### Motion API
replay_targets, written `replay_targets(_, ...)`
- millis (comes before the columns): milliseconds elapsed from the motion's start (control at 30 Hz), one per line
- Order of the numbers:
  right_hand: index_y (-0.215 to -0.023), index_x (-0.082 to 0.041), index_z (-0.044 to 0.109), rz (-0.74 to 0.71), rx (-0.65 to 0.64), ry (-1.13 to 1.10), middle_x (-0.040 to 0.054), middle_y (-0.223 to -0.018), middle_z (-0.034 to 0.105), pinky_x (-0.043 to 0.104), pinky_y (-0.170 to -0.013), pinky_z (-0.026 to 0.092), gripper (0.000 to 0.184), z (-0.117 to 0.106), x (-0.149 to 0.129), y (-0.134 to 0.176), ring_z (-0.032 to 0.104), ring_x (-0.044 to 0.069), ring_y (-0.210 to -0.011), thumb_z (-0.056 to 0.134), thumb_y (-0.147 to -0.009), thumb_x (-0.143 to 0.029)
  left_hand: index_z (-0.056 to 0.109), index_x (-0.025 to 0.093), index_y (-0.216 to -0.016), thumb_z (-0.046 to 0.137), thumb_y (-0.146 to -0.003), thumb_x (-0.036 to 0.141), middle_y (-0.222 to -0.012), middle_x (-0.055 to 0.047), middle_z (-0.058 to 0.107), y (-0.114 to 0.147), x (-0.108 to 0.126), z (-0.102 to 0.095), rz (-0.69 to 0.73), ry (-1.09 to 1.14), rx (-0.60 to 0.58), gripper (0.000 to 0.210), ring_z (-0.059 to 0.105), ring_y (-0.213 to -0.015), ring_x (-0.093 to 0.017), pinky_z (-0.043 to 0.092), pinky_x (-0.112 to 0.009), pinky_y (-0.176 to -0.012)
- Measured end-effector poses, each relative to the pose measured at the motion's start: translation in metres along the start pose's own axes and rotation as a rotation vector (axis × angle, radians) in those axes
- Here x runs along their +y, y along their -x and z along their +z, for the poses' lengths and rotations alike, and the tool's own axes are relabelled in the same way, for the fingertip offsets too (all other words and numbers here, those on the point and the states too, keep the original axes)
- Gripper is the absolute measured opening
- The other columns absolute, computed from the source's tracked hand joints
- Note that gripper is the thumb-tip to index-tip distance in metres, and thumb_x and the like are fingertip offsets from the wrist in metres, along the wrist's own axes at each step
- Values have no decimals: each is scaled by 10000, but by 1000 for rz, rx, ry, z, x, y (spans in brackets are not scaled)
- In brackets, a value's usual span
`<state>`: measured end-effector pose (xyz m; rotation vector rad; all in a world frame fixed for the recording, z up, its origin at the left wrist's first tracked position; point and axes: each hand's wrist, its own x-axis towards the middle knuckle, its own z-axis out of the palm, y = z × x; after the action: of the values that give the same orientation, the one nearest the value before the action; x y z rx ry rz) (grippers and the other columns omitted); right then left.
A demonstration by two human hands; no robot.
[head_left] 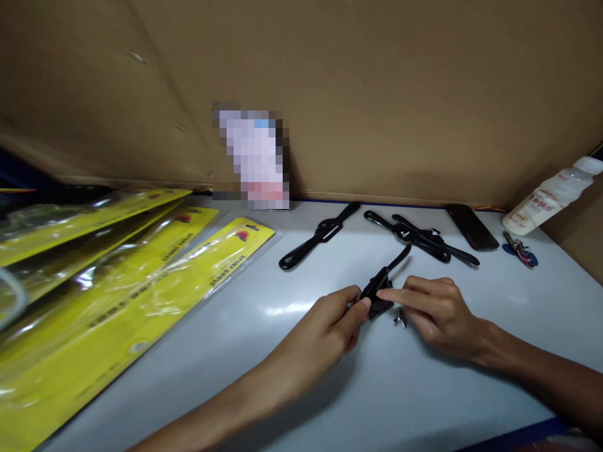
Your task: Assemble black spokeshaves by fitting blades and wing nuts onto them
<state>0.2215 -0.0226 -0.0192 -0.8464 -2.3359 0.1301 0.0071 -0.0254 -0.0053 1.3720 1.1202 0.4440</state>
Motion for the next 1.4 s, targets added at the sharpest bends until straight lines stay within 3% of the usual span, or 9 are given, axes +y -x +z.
replay_targets(400, -1033, -158, 748, 67, -38, -133, 47, -830, 639, 243, -560, 459, 294, 1, -4, -1, 579, 117, -661, 495, -913, -67, 416, 231, -715, 423, -902, 512, -492, 99, 356, 0, 1, 1, 8, -12, 5, 338, 297, -441, -86, 237, -239, -464)
replay_targets(567, -954, -164, 720, 134, -49, -170, 56, -879, 638, 250, -591, 489, 162, 2, -10, -2, 582, 121, -689, 558, -945, -176, 434, 226, -715, 432, -913, 503, -508, 89, 355, 1, -1, 1, 56, -21, -3, 340, 316, -468, -96, 217, -242, -467)
replay_targets(800, -996, -159, 607, 389, -8, -210, -10, -762, 639, 227, -531, 452, 117, 7, -9, 0, 535, 86, -553, 645, -899, -213, 428, 229, -715, 427, -926, 461, -532, 83, 360, 2, 0, 1, 76, -67, -16, 313, 327, -502, -107, 231, -251, -496)
replay_targets(867, -946, -164, 642, 322, -1, -205, 5, -783, 633, 238, -589, 470, 50, 7, -8, -1, 565, 103, -632, 602, -916, -162, 427, 231, -719, 421, -928, 464, -537, 83, 357, 2, 0, 1, 82, -64, -20, 313, 329, -509, -111, 237, -255, -504)
replay_targets(1033, -943, -188, 719, 137, -2, -236, 44, -899, 598, 246, -589, 460, 295, 4, -7, -3, 557, 110, -686, 467, -904, -40, 420, 235, -725, 426, -929, 455, -546, 86, 338, 3, -1, 2, 82, -52, -13, 300, 320, -518, -116, 241, -262, -516)
replay_targets(1200, -895, -167, 707, 155, -29, -239, 39, -858, 594, 273, -623, 485, 130, 4, -11, -3, 570, 126, -701, 579, -897, -150, 393, 241, -704, 430, -929, 445, -536, 87, 331, 4, -1, 3, 96, -55, -17, 307, 308, -517, -114, 237, -263, -517)
replay_targets(1300, -845, -167, 681, 162, -16, -236, 33, -835, 607, 263, -630, 480, 142, 5, -12, -3, 575, 123, -712, 564, -925, -156, 390, 242, -699, 428, -928, 439, -531, 87, 333, 3, -2, 2, 106, -72, -16, 305, 305, -510, -113, 235, -262, -515)
replay_targets(1400, -974, -165, 642, 237, -16, -237, 11, -795, 620, 250, -590, 465, 103, 5, -12, -2, 554, 110, -650, 553, -924, -148, 417, 238, -713, 431, -929, 435, -526, 80, 368, 3, -2, 2, 93, -71, -15, 292, 322, -509, -117, 236, -262, -512)
